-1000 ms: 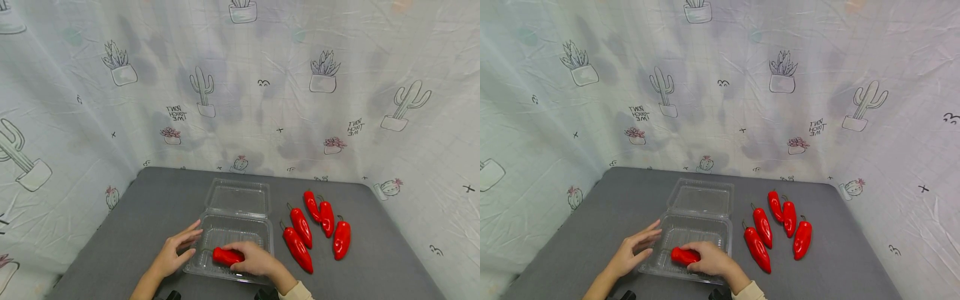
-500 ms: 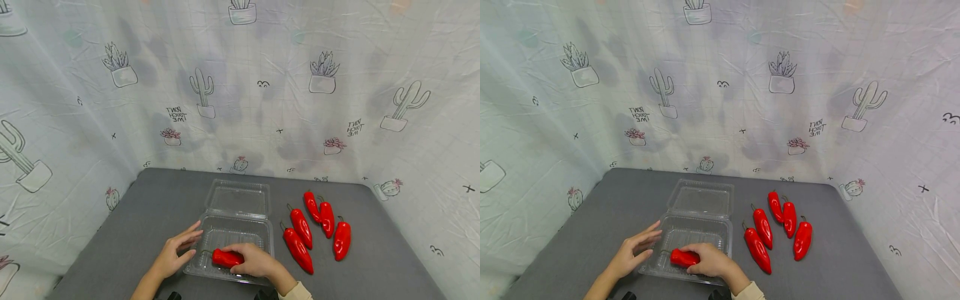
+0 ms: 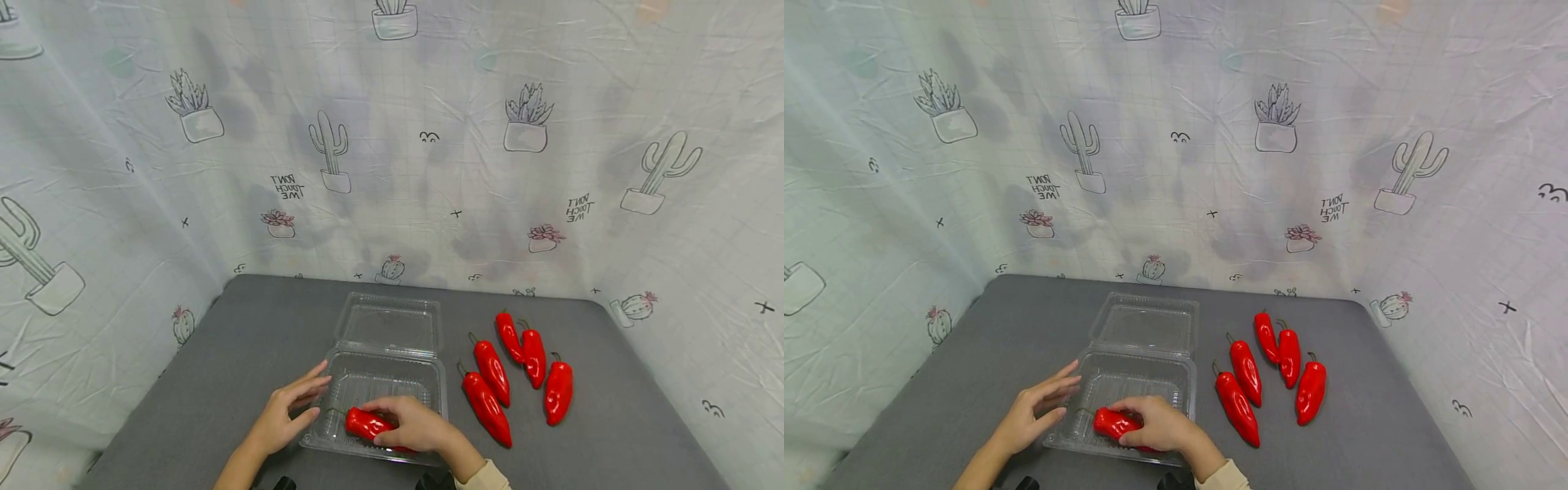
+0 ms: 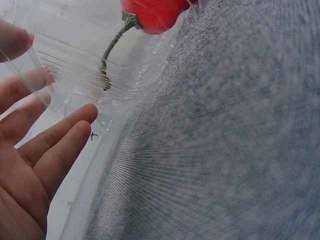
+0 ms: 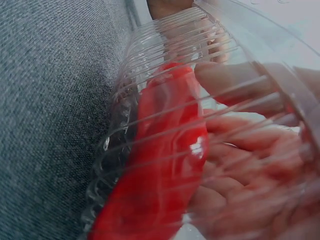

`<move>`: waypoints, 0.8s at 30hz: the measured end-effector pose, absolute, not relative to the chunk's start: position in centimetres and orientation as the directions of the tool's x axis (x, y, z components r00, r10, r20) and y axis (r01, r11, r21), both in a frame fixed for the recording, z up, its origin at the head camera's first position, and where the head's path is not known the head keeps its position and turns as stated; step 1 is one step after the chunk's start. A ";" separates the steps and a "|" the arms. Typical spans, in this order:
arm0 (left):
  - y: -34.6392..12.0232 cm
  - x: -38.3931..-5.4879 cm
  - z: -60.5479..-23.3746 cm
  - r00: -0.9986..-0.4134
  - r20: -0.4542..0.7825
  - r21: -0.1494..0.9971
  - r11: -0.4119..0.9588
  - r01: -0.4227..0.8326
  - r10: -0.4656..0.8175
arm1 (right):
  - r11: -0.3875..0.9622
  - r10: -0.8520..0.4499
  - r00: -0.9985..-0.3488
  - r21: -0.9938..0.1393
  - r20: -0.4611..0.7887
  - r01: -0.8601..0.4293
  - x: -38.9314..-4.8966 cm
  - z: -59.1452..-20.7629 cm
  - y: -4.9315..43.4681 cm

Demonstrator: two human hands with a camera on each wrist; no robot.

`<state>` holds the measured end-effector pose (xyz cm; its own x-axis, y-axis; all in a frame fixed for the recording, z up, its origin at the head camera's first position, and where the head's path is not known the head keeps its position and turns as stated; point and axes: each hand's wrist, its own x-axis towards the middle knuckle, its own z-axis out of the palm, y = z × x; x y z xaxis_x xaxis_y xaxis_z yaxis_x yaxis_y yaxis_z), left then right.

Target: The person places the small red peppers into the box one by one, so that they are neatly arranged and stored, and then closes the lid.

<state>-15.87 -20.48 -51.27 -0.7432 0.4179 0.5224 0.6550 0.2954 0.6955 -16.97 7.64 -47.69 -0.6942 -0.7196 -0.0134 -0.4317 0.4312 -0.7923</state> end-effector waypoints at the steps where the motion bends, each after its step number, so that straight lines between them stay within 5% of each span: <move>1: -20.5 -15.9 -51.3 -0.744 0.521 0.696 0.296 0.654 0.418 | 0.428 -0.720 -0.694 -0.795 -0.012 -0.429 -17.0 -47.7 7.6; 24: -20.6 -15.9 -51.3 -0.752 0.510 0.709 0.292 0.642 0.417 | 0.309 -0.670 -0.740 -0.884 0.059 -0.351 -16.8 -47.6 7.7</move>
